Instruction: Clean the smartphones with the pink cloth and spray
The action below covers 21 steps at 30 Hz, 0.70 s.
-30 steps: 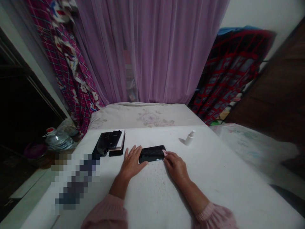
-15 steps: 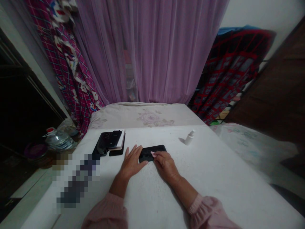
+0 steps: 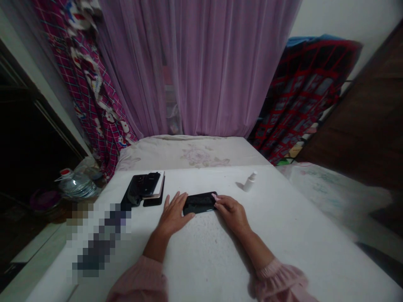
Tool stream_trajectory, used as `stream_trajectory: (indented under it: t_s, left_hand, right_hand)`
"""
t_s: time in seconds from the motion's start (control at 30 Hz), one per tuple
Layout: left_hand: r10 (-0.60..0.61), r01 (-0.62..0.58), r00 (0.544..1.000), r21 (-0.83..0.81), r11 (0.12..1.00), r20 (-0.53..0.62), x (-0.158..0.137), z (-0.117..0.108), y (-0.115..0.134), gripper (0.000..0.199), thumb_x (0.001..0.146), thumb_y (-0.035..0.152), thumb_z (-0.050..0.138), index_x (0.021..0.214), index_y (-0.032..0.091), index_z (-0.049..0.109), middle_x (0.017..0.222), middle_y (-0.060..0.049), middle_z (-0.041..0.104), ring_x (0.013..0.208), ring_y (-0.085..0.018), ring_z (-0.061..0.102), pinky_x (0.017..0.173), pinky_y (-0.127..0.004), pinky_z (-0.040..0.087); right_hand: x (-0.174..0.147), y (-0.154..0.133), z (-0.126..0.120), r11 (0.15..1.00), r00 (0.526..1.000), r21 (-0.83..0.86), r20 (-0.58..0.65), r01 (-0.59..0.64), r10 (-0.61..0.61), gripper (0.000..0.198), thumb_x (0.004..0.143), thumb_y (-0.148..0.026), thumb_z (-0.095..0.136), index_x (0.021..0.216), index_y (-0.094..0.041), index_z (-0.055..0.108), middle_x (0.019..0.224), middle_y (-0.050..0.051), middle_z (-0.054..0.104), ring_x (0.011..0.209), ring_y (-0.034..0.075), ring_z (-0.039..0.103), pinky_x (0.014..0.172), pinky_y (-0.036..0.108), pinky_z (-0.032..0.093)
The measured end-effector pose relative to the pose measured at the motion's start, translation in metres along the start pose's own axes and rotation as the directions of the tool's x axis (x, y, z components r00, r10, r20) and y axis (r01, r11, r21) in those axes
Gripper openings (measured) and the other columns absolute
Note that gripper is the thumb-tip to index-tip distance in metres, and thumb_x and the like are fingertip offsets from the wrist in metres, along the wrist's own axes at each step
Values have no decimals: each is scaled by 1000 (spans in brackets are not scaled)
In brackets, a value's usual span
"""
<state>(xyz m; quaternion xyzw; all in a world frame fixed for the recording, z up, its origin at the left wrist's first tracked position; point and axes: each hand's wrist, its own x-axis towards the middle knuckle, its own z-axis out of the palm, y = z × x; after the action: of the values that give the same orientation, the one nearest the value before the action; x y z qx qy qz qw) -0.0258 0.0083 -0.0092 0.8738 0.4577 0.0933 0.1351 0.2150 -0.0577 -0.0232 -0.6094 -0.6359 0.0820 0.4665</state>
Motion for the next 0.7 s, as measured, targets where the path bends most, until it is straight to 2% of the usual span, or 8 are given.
stream_trajectory:
  t_s: [0.27,0.4,0.53,0.7]
  left_hand:
    - [-11,12,1000,26,1000,-19,-1,-2,6,65,85,44,56,143,21,37,149,-8,42,142,-28,26,117,-55,9]
    - [5,-4,998,17,1000,-60,0,3,6,68,85,51,56,143,22,36,149,-9,42,142,-29,28,116,-57,8]
    - [12,-11,998,15,1000,-69,1,8,4,64,87,48,55,143,24,37,148,-8,43,141,-28,29,116,-58,6]
    - [25,-24,997,18,1000,-70,3,8,5,63,86,45,56,141,21,39,147,-10,44,140,-28,32,116,-58,9]
  right_hand:
    - [-2,3,2,976,980,-119,97,182,-171,28,87,-23,57,111,-27,71,119,6,68,105,22,66,92,40,54]
    - [-2,4,0,965,976,-164,116,204,-186,24,86,-22,59,105,-25,73,114,7,71,100,22,68,89,38,56]
    - [3,6,0,964,974,-169,130,206,-185,20,85,-21,61,99,-25,75,110,8,72,98,22,69,88,37,56]
    - [24,14,10,980,983,-148,147,132,-110,23,84,-18,60,99,-26,75,110,6,72,100,22,69,90,38,55]
